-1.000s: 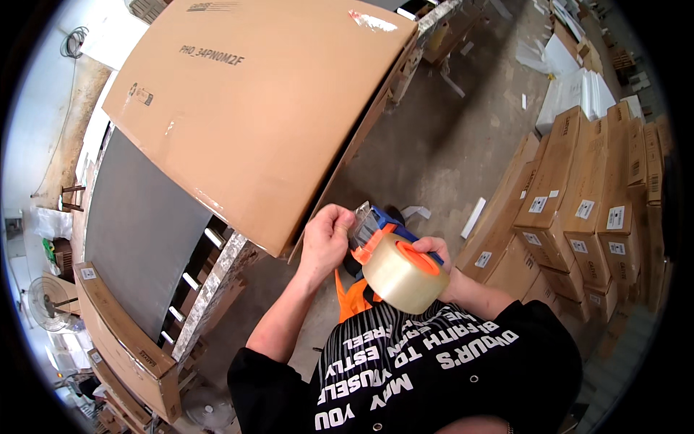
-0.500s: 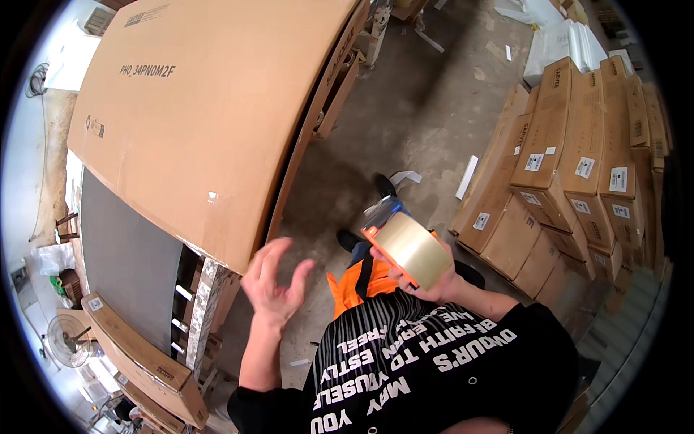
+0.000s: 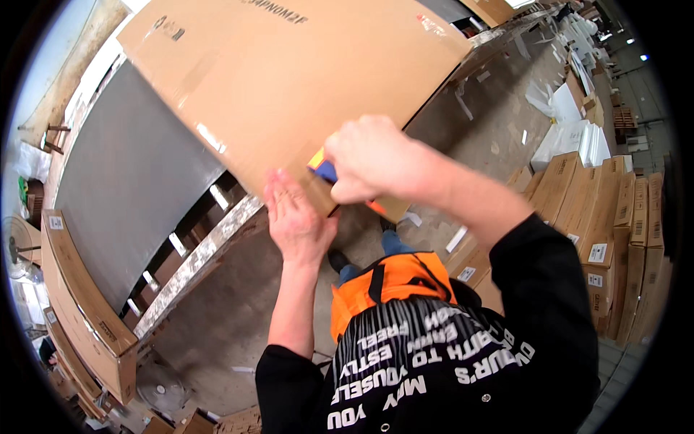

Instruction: The person places large white furniture panels into cardboard boxes on a conveyor belt, folds the box flaps over them, and seals the boxes using a tape dispenser.

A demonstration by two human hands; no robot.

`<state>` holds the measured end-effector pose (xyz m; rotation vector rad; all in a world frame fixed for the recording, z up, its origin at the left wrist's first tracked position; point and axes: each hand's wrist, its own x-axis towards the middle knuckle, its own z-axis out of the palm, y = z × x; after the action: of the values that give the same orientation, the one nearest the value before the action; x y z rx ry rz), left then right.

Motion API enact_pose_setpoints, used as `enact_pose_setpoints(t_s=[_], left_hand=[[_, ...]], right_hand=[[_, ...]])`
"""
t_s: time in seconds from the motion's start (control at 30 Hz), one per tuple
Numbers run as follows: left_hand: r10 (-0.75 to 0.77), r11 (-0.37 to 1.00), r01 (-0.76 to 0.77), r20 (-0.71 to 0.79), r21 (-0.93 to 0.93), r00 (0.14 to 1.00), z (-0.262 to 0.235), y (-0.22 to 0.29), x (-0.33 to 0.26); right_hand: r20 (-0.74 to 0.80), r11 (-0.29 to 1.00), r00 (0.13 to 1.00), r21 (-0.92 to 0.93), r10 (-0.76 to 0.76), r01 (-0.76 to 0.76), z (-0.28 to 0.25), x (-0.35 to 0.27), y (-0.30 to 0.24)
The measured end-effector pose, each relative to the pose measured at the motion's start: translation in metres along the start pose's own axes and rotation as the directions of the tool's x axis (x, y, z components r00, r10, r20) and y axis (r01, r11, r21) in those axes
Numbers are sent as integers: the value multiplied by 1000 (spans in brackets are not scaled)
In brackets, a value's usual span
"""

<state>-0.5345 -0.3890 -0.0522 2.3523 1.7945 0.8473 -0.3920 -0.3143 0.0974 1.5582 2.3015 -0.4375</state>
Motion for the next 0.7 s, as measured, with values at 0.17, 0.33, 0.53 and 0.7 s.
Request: enact_pose_setpoints(t_s=[0.17, 0.33, 0.53, 0.7], left_hand=[[23, 998, -29, 104, 57, 994, -14, -9, 10], [51, 977, -127, 385, 173, 922, -35, -7, 18], [86, 951, -244, 600, 187, 796, -49, -13, 39], [96, 911, -342, 686, 232, 721, -57, -5, 42]], right_hand=[[-26, 995, 998, 77, -61, 63, 6, -3, 3], [-86, 999, 996, 45, -19, 23, 39, -19, -1], [-250, 994, 968, 111, 38, -10, 64, -47, -10], [-232, 988, 968, 143, 97, -65, 110, -102, -15]])
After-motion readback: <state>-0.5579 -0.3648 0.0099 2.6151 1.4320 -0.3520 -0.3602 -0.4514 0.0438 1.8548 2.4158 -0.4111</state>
